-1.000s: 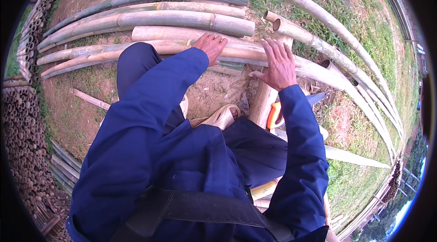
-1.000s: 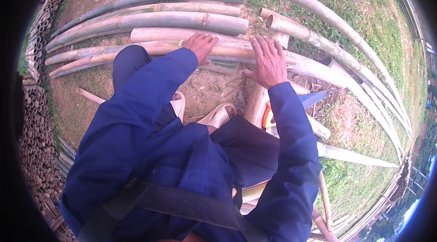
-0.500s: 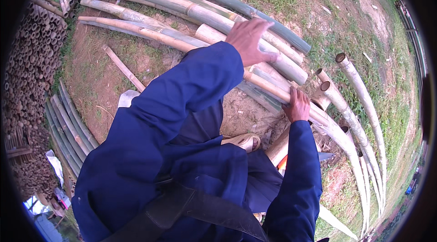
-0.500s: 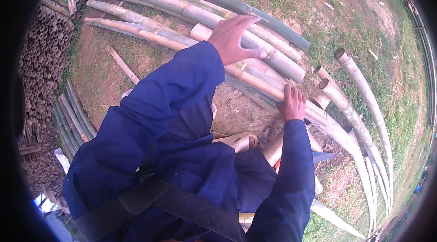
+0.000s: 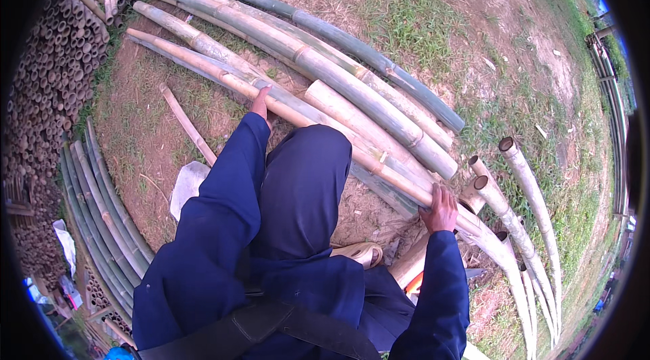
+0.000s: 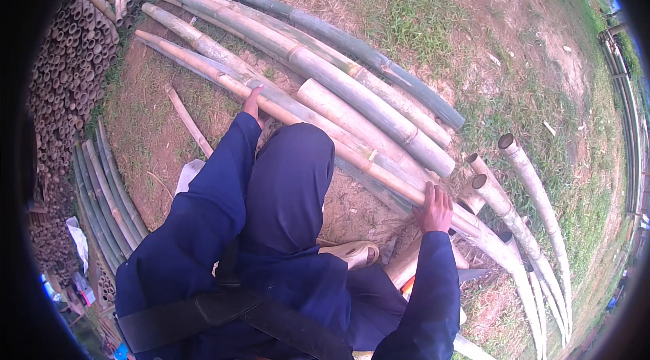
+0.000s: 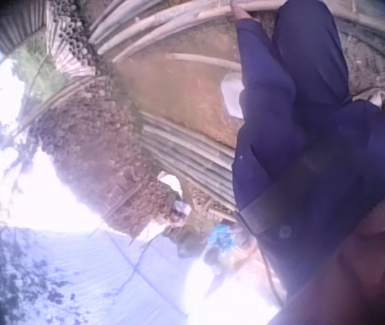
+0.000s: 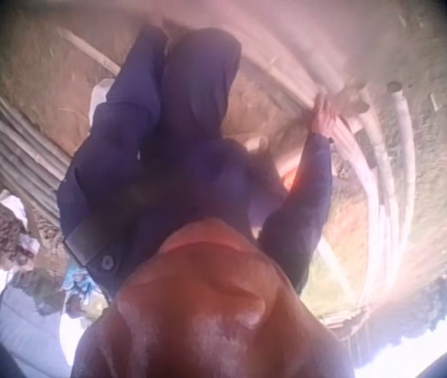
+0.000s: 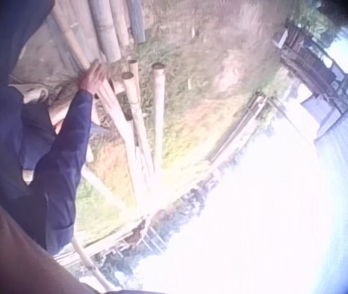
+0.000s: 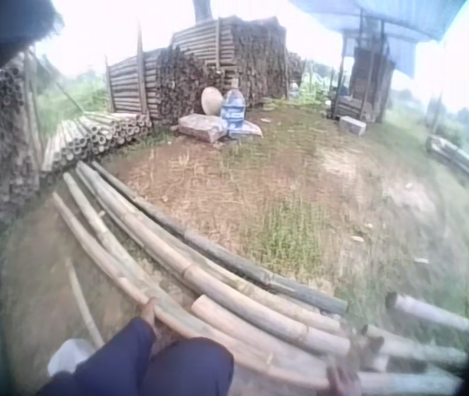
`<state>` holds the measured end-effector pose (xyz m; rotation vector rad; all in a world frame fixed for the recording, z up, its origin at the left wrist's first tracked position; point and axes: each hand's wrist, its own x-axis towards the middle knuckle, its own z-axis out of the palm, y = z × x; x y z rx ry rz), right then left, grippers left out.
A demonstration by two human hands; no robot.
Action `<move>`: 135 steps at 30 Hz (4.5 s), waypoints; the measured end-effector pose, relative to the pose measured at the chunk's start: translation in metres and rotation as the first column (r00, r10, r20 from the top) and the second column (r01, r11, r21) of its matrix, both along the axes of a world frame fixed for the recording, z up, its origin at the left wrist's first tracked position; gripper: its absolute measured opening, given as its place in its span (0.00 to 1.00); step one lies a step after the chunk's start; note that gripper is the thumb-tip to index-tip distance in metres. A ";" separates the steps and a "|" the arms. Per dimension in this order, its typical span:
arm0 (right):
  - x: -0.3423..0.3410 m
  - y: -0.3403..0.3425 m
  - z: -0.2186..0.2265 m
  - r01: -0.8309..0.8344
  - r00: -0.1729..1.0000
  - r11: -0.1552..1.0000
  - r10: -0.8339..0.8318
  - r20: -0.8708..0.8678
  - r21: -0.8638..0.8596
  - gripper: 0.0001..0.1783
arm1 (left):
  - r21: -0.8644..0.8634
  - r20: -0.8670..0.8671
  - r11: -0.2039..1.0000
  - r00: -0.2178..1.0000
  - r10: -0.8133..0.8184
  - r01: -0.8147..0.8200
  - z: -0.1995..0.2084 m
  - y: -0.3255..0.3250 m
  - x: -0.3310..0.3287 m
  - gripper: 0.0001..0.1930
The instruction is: The person uses a hand saw to cut bamboo poles into shorter sections. They repeatedly position a pole, saw through it, and then move the cut piece aside to continue with the next cut.
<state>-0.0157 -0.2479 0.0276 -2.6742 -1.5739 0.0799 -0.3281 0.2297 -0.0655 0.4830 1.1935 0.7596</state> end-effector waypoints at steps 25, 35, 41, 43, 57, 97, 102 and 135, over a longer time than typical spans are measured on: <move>-0.032 0.085 0.014 0.046 0.999 0.994 -0.045 -0.015 0.095 0.46 | -0.004 -0.580 0.998 0.813 -0.055 0.064 0.105 0.122 0.068 0.34; -0.025 0.112 0.022 0.051 0.985 0.997 -0.059 -0.159 -0.056 0.47 | 0.345 -0.891 -0.299 0.411 0.193 0.889 0.097 0.002 0.055 0.39; -0.020 0.100 0.023 -0.090 0.983 0.975 0.120 -0.141 0.202 0.39 | 0.249 -0.893 -0.480 0.391 0.223 0.841 0.076 -0.010 0.033 0.47; -0.024 0.093 0.017 -0.155 0.983 0.945 0.176 -0.047 0.287 0.36 | 0.212 -0.862 -0.558 0.423 0.280 0.802 0.067 -0.006 0.035 0.40; -0.038 0.085 0.041 -0.214 0.968 0.946 0.239 -0.081 0.244 0.40 | 0.057 -0.878 -0.679 0.360 0.315 0.732 0.094 0.023 0.034 0.28; -0.012 0.103 0.088 -0.085 0.961 0.969 0.141 -0.237 0.231 0.28 | 0.193 -0.889 -0.678 0.418 0.184 0.709 0.092 0.032 0.069 0.25; -0.010 0.113 0.096 -0.040 0.961 0.962 0.111 -0.254 0.269 0.26 | 0.127 -0.928 -0.673 0.326 0.179 0.729 0.117 0.048 0.077 0.25; -0.026 0.103 0.021 0.163 0.932 0.977 -0.109 -0.346 0.134 0.29 | -0.204 -0.968 -0.684 -0.043 0.246 0.701 0.284 -0.181 0.251 0.16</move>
